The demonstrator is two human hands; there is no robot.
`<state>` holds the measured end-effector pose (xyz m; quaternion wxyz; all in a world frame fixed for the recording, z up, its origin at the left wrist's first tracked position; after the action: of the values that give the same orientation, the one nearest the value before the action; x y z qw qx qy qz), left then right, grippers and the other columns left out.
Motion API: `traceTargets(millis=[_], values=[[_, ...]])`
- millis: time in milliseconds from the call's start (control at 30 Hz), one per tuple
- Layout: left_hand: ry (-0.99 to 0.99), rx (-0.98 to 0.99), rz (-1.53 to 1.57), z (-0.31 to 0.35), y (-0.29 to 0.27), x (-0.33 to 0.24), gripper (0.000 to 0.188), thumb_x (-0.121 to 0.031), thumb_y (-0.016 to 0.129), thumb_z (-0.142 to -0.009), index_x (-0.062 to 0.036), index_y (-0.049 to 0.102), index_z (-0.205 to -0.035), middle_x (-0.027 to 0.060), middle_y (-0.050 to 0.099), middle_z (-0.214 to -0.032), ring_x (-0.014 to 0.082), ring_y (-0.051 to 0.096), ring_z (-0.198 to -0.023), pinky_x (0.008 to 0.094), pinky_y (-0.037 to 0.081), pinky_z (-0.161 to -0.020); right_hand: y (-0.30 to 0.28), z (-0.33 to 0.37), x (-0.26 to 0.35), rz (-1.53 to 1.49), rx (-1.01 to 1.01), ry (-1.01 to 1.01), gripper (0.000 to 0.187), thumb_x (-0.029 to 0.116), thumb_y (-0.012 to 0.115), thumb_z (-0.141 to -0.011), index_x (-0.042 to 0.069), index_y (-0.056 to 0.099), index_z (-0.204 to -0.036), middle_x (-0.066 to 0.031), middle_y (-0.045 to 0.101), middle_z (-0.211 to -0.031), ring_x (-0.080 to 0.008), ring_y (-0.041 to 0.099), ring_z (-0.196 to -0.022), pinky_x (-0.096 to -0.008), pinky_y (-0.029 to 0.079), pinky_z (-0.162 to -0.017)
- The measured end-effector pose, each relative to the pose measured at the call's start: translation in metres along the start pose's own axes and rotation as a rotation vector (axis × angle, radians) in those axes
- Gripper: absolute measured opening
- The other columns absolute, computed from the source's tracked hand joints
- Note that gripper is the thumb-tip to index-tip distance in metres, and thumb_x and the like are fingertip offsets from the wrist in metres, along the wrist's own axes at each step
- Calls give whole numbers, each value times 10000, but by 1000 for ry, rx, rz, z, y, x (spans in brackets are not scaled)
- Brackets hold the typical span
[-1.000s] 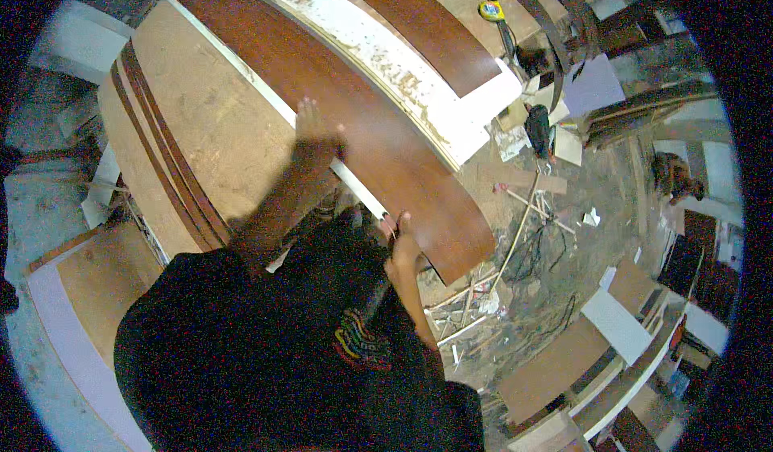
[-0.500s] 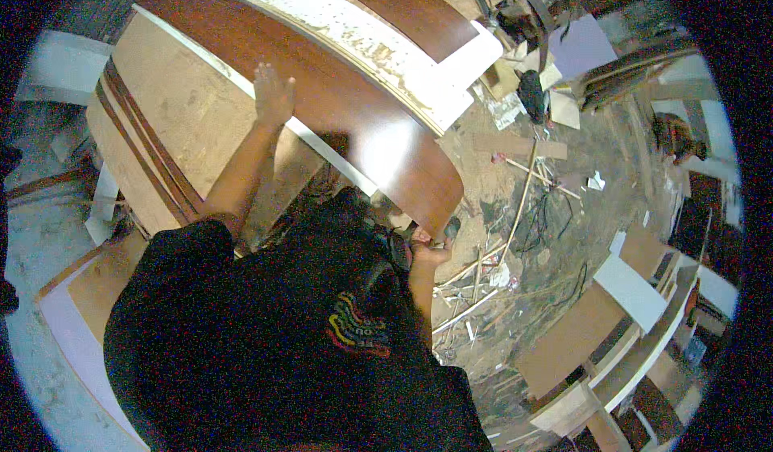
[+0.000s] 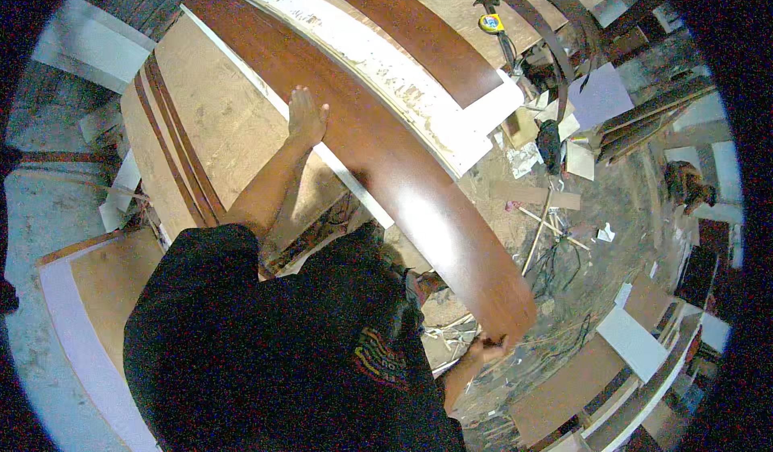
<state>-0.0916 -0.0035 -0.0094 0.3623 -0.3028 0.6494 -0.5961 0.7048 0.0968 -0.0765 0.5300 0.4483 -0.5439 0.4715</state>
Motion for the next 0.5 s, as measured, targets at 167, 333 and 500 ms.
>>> traceTargets(millis=[167, 333, 500], values=[[6, 23, -29, 0, -1, 1, 797, -460, 330, -1063, 127, 133, -1566, 307, 73, -1663, 424, 73, -1558, 512, 93, -1263, -54, -20, 28, -247, -84, 165, 604, 302, 739, -858, -30, 563, -1330, -153, 600, -1315, -301, 574, -1198, -415, 461, -1008], [-10, -24, 12, 0, 2, 1, 796, -474, 323, -1063, 106, 137, -1575, 283, 72, -1673, 409, 75, -1562, 504, 95, -1265, -70, -29, 85, -392, -199, 387, 474, 222, 616, -953, 9, 547, -1372, -163, 559, -1411, -334, 534, -1278, -462, 425, -1081], [-20, 18, -76, -6, 4, 4, 789, -488, 296, -1069, 99, 152, -1577, 268, 78, -1678, 393, 80, -1565, 490, 104, -1268, -65, -31, 176, -391, 56, 339, 585, 230, 631, -942, -2, 460, -1452, -175, 536, -1429, -317, 527, -1292, -436, 422, -1090]])
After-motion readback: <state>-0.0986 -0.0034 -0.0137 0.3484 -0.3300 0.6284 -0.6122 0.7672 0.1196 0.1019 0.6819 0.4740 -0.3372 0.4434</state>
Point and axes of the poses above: each hand's wrist, its own z-axis away from the middle knuckle, its own y-axis out of the palm, x = y × z, the point moved 2 cm from there along -z, towards the middle knuckle
